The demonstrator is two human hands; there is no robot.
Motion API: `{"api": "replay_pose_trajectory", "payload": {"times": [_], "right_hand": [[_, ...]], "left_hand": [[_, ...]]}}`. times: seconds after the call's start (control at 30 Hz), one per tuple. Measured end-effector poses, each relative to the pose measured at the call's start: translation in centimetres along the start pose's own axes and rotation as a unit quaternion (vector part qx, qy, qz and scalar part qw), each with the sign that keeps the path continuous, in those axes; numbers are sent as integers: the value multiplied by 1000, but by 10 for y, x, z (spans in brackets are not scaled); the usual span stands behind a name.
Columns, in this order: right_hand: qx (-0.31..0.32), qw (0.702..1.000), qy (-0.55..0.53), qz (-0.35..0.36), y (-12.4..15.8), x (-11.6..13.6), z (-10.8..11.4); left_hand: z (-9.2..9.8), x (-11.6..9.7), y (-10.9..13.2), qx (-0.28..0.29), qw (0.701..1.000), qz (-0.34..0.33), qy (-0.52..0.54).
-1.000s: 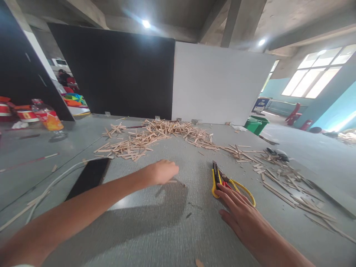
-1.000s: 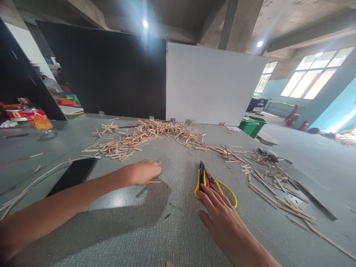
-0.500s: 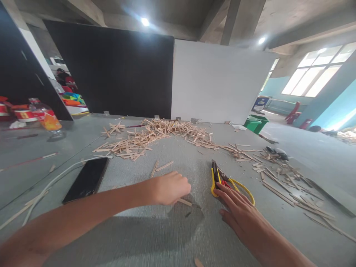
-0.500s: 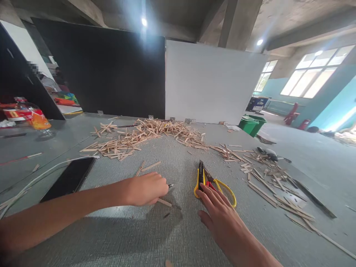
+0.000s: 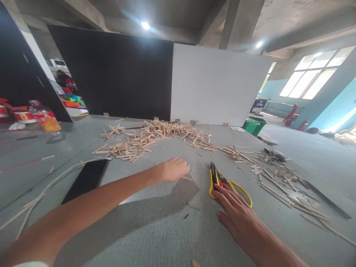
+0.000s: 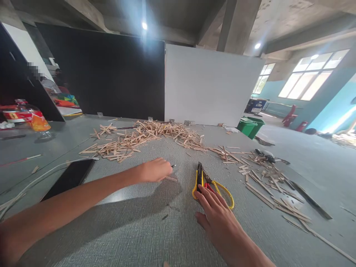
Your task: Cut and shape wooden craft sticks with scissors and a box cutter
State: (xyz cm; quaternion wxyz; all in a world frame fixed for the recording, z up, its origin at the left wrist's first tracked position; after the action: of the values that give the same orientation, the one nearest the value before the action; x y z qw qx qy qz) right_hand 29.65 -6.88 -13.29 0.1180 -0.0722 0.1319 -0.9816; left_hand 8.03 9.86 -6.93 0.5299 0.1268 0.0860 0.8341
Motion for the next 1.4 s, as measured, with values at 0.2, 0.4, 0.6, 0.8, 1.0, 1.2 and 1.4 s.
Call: {"api": "replay_pose_trajectory", "payload": {"times": [0.2,0.4,0.6,0.8,1.0,1.2,1.4], "right_hand": [[39,999,2,-16,-2,3,5],[44,999,-1,-20,-3,5,6],[22,1000,1,-11,-2,1,2],[35,999,9,-17,-1,3,-1],[25,1000,6,-6,-1,2,1],[35,999,7,-15,-1,3,1],[-8,999,34,-6,0,1,-4]], "left_hand": [[10,47,-46,-29,998,50,21],[20,65,-54,-39,995,72,52],[15,48,-37,-13,994,35,99],[-1,49,-30,12,992,46,121],[8,99,-29,-26,983,154,102],[3,125,-10,-94,963,227,111],[-13,113,6,-123,949,241,160]]}}
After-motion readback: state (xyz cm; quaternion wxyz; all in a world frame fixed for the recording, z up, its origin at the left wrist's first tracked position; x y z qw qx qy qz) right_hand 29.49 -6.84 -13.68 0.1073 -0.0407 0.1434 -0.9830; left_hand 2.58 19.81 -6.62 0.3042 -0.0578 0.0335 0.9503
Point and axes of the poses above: each hand's wrist, its own y-axis away from the middle knuckle, its own z-axis out of the back of the hand, x = y × z, the point moved 2 cm from there along -y, towards the middle knuckle, and after that the axes turned 8 degrees about -z, right-handed, at the moved point
